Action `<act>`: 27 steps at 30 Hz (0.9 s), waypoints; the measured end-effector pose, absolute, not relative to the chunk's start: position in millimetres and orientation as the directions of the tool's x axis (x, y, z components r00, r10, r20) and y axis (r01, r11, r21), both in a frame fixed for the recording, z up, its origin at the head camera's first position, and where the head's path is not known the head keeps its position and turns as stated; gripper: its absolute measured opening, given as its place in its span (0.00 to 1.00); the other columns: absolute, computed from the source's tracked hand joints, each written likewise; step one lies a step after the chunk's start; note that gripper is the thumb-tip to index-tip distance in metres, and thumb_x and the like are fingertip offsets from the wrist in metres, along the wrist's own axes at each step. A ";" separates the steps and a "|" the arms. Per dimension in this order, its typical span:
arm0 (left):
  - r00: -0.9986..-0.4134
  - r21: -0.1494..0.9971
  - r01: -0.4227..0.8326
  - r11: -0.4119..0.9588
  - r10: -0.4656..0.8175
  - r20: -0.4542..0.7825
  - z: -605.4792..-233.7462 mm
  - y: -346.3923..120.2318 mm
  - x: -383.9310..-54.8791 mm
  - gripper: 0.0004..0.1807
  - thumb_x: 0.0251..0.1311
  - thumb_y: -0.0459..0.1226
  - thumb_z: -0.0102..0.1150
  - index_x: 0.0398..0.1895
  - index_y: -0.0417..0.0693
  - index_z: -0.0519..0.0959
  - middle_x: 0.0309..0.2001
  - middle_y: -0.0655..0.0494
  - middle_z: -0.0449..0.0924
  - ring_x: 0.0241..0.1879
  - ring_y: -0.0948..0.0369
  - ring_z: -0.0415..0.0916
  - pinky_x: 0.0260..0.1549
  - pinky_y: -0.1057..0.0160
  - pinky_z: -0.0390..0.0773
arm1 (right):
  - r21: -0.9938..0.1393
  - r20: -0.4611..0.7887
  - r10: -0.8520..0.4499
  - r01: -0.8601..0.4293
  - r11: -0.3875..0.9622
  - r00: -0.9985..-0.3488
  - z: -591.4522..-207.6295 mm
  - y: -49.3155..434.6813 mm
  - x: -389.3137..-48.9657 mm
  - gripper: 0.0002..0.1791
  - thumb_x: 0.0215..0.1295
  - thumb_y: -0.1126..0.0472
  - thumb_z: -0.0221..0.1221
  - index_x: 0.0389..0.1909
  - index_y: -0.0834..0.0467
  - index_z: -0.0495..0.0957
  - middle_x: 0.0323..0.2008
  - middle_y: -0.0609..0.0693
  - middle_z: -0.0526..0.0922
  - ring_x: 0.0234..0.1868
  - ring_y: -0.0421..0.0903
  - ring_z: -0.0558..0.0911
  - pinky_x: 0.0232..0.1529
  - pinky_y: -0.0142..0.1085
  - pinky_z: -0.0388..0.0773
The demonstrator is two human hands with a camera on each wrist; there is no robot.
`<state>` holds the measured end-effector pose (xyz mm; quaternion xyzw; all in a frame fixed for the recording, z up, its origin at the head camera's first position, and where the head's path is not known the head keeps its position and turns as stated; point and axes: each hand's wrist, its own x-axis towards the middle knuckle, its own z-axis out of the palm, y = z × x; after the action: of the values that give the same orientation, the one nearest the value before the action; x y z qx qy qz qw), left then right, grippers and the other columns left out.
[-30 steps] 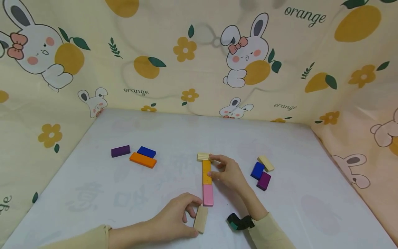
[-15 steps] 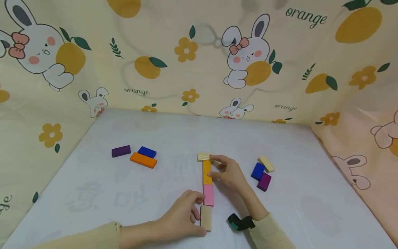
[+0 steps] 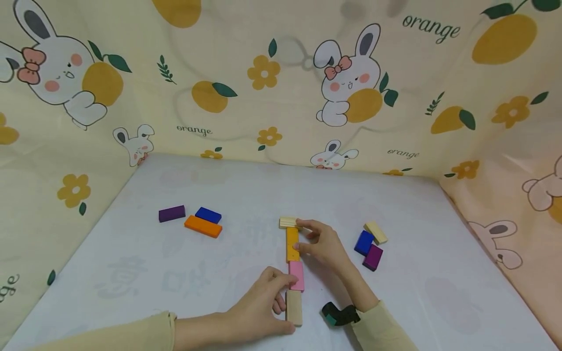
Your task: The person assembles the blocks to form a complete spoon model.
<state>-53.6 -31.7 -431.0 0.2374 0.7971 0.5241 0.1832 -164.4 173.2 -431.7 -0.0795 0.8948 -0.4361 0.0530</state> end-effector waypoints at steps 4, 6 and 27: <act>-0.818 0.922 0.191 0.338 0.574 -0.041 -431.6 -32.2 -53.6 0.43 0.45 0.36 0.80 0.66 0.46 0.68 0.51 0.56 0.62 0.35 0.68 0.74 0.38 0.71 0.78 | -0.791 -0.031 -0.190 -0.092 0.605 -0.981 -432.3 172.8 -164.5 0.31 0.53 0.61 0.74 0.61 0.49 0.78 0.60 0.47 0.78 0.48 0.50 0.76 0.50 0.45 0.77; -0.819 0.922 0.189 0.339 0.572 -0.042 -432.0 -32.1 -53.8 0.44 0.44 0.37 0.80 0.66 0.45 0.67 0.52 0.56 0.62 0.35 0.69 0.74 0.37 0.71 0.78 | -0.789 -0.031 -0.188 -0.091 0.607 -0.982 -432.5 172.6 -164.7 0.32 0.53 0.61 0.74 0.61 0.48 0.78 0.60 0.47 0.78 0.48 0.50 0.76 0.50 0.45 0.77; -0.776 0.852 0.311 0.421 0.631 -0.029 -431.5 -27.8 -59.5 0.50 0.45 0.43 0.79 0.70 0.36 0.65 0.58 0.57 0.55 0.31 0.73 0.71 0.34 0.74 0.75 | -0.791 -0.021 -0.196 -0.103 0.603 -0.980 -433.1 174.5 -164.5 0.31 0.54 0.62 0.74 0.61 0.49 0.78 0.60 0.47 0.78 0.49 0.50 0.77 0.50 0.46 0.77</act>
<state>-59.5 -27.8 -431.5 0.2854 0.8245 0.4561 0.1754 -164.5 174.5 -433.1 -0.0836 0.8936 -0.4377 0.0530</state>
